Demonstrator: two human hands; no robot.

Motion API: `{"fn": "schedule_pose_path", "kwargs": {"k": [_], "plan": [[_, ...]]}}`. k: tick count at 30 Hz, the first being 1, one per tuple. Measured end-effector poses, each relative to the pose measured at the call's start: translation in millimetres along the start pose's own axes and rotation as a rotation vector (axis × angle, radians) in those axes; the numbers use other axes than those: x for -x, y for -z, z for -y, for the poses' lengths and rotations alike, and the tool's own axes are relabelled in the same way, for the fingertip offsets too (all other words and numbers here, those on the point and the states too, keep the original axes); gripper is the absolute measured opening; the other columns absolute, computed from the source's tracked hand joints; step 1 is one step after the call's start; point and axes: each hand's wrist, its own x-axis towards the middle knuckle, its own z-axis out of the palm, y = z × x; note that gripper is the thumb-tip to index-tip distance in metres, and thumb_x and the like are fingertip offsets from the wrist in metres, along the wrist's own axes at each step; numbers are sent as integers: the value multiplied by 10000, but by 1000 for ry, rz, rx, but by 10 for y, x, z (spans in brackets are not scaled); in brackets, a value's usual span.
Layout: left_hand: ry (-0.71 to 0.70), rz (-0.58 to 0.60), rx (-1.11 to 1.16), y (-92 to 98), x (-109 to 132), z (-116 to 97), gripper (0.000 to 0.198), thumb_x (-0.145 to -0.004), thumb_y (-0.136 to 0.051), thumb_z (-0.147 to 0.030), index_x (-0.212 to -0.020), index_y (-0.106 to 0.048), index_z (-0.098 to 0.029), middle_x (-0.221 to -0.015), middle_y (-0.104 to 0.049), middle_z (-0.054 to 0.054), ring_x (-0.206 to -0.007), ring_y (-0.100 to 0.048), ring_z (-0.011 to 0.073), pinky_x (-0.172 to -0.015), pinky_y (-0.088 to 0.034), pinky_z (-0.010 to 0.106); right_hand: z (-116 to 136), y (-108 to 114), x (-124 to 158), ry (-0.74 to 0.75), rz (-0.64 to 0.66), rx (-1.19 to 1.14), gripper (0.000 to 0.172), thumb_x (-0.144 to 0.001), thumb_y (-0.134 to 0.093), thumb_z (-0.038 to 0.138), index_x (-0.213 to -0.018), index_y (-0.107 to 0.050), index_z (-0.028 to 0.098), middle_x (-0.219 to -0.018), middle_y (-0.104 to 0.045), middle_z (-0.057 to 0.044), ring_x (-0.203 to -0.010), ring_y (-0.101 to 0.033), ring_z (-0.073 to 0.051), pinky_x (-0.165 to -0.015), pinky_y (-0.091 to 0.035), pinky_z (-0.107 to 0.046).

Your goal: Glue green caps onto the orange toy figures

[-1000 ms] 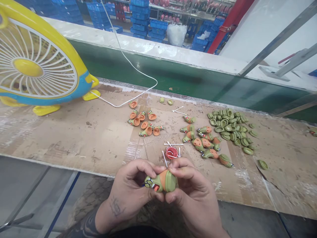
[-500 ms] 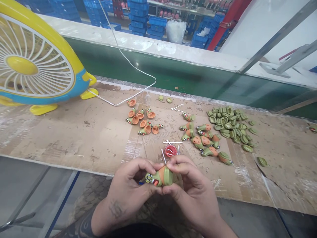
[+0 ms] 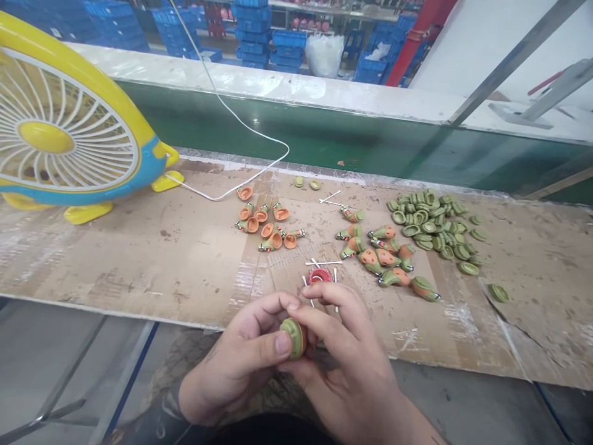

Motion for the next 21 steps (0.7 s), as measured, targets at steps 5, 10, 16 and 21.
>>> {"fn": "schedule_pose_path", "kwargs": {"k": [5, 10, 16, 21], "plan": [[-29, 17, 113, -46, -5, 95, 300, -852, -834, -304, -1081, -706, -157, -855, -701, 45, -785, -640, 123, -720, -520, 195, 12, -21, -27, -18, 27, -133, 483, -906, -767, 265, -1368, -649, 341, -1310, -685, -91, -1166, -692, -281, -985, -604, -441], [-95, 22, 172, -70, -8, 145, 273, -859, -825, -265, -1071, -688, -162, -851, -727, 48, -779, -657, 121, -740, -528, 201, 42, -64, -46, -20, -14, -184, 467, -910, -744, 213, -1352, -658, 340, -1296, -715, -66, -1176, -691, -255, -1009, -599, -416], [-119, 6, 182, -81, -21, 144, 236, -850, -838, -247, -984, -669, -151, -830, -719, 49, -764, -653, 122, -729, -532, 200, 64, -82, -56, 5, -19, -159, 393, -935, -695, 187, -1313, -648, 283, -1268, -728, -66, -1199, -674, -230, -1039, -583, -387], [-160, -2, 178, -97, -52, 164, 260, -852, -834, -290, -980, -659, -146, -808, -693, 49, -745, -635, 128, -695, -524, 201, 82, -86, -56, -2, -4, -117, 377, -937, -675, 170, -1305, -620, 236, -1273, -718, -76, -1205, -663, -216, -1055, -568, -378]]}}
